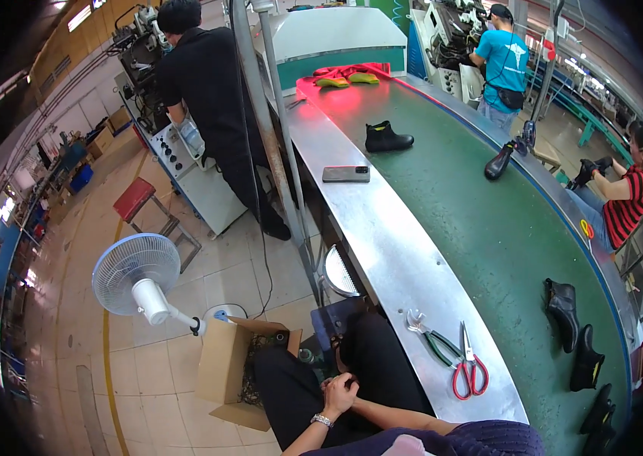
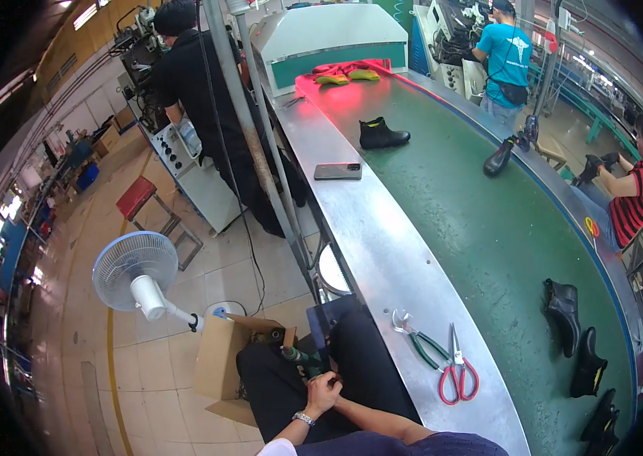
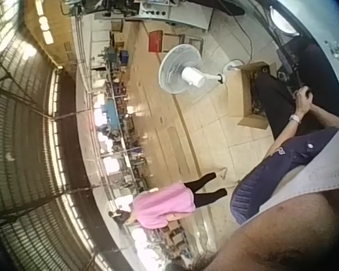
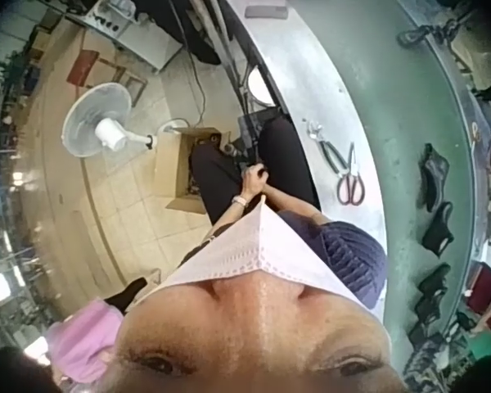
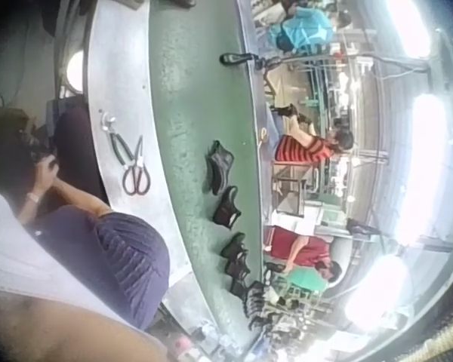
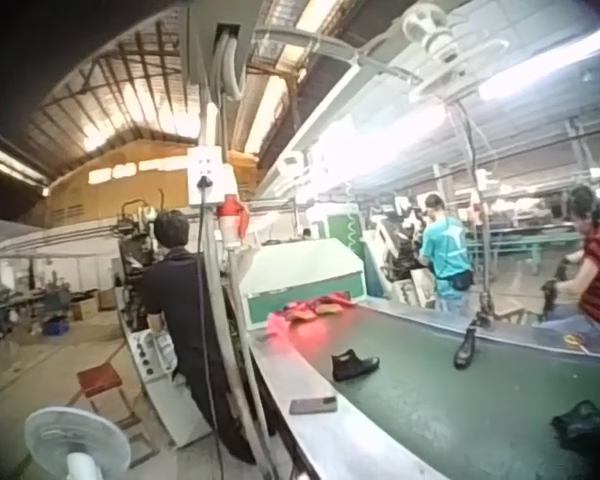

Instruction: The recorder is assembling and inspecting footwear components using hand tools at a factory workstation.

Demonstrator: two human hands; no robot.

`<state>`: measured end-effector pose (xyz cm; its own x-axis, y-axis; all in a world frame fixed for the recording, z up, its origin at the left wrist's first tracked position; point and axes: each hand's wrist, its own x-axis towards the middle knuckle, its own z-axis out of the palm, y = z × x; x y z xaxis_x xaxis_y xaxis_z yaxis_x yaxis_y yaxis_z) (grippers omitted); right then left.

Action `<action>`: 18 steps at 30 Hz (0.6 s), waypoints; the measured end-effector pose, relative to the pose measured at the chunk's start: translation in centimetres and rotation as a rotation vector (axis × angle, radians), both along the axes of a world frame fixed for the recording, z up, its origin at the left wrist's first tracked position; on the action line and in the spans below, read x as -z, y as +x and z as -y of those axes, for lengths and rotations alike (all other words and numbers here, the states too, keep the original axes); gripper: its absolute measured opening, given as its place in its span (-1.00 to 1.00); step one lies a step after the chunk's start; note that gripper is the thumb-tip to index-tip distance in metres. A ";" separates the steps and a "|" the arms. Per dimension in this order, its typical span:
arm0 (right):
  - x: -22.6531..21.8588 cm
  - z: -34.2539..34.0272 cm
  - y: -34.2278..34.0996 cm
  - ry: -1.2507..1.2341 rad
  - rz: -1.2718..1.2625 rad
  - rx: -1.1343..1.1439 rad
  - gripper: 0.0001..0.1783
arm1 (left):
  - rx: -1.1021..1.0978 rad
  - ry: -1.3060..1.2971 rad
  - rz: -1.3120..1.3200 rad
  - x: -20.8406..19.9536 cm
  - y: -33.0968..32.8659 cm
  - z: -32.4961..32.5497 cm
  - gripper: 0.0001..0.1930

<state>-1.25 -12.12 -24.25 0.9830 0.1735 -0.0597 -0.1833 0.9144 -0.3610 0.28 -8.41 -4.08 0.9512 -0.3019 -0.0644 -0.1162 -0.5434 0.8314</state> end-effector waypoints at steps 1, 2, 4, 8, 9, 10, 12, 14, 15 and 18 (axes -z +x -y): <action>0.0 -0.5 0.0 0.006 -0.003 -0.006 -0.76 | 0.003 0.008 0.017 0.5 0.0 -0.3 -0.78; 0.0 -1.4 0.1 0.340 0.036 0.058 -0.78 | 0.007 0.014 0.033 1.1 0.1 -0.5 -0.79; 0.0 -3.0 0.4 1.004 0.109 0.191 -0.79 | 0.014 0.022 0.068 2.1 0.2 -0.7 -0.81; 0.8 -3.5 0.4 1.626 0.167 0.331 -0.77 | 0.002 0.013 0.107 1.2 0.1 0.1 -0.84; 1.3 -3.5 0.2 1.596 0.157 0.332 -0.78 | -0.017 0.005 0.113 0.5 0.2 0.4 -0.86; 1.6 -3.6 0.2 1.571 0.142 0.326 -0.78 | -0.020 0.009 0.114 0.9 0.2 0.1 -0.86; 2.2 -3.6 -0.8 1.523 0.114 0.315 -0.78 | 0.003 0.006 0.155 2.4 0.2 -0.4 -0.86; 2.1 -4.3 0.5 1.468 0.097 0.312 -0.79 | 0.006 -0.010 0.153 3.0 0.3 -0.4 -0.86; 2.0 -4.2 0.5 1.441 0.088 0.310 -0.79 | 0.007 -0.028 0.151 3.2 0.3 -0.4 -0.85; 3.0 -3.3 0.4 1.354 0.057 0.307 -0.79 | 0.011 0.010 0.150 2.9 0.3 -0.2 -0.86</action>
<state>-0.85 -8.80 -27.20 0.9873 -0.1573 0.0208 0.0711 0.5557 0.8284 0.57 -8.24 -6.99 0.9471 -0.3120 0.0747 -0.2441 -0.5498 0.7988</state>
